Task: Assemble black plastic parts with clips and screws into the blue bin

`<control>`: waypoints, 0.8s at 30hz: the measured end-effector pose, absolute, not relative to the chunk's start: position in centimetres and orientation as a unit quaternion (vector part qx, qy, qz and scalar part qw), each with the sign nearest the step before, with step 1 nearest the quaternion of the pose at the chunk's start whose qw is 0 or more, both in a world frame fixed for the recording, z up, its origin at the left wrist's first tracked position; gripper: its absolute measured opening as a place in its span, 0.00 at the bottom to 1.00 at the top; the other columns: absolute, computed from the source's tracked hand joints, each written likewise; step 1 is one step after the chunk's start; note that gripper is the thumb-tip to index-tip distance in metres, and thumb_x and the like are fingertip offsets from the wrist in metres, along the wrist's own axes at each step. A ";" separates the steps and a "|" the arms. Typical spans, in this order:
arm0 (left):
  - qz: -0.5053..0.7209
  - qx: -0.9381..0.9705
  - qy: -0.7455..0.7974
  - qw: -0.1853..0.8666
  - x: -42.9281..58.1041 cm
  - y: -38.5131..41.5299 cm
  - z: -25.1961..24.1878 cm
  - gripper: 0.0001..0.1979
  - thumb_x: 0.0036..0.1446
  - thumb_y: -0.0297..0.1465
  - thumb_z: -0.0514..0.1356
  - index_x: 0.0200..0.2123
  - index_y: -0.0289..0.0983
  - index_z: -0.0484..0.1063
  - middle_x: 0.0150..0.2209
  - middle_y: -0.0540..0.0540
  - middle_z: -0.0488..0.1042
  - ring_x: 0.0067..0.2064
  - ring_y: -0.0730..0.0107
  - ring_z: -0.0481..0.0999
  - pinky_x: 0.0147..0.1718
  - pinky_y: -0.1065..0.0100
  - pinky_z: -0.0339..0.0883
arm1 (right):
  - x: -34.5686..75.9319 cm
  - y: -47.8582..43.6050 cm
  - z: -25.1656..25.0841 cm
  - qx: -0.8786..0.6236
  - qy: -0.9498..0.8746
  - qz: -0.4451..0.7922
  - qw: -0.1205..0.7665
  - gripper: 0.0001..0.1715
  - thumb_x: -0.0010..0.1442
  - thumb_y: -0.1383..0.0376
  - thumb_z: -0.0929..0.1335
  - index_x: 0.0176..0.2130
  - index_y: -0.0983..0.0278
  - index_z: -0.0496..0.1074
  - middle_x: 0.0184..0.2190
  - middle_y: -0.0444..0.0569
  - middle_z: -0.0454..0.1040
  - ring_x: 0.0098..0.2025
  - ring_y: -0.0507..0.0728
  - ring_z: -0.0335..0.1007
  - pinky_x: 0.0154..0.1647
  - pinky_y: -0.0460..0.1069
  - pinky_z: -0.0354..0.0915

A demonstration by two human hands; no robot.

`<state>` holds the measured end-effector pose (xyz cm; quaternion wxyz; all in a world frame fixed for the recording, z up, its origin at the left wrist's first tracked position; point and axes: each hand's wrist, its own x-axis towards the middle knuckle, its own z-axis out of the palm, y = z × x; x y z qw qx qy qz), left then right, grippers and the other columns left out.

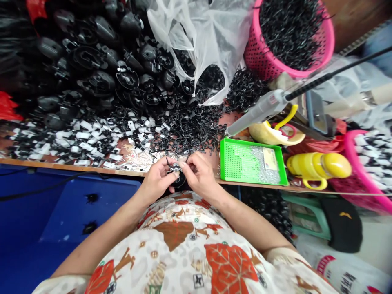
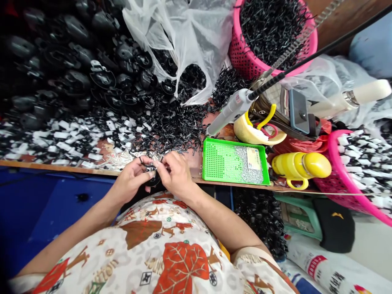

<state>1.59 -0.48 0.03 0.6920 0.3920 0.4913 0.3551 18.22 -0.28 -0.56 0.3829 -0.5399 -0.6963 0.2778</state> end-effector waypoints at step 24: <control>0.450 0.316 0.572 0.609 -2.9 -0.8 -0.6 0.12 0.56 0.38 0.63 0.41 0.39 0.71 0.32 0.46 0.78 0.23 0.68 0.74 0.12 0.72 0.65 | 15.7 5.3 0.0 -0.555 -0.808 0.158 0.117 0.13 0.69 0.59 0.67 0.45 0.63 0.78 0.44 0.54 0.77 0.46 0.61 0.73 0.48 0.54 0.63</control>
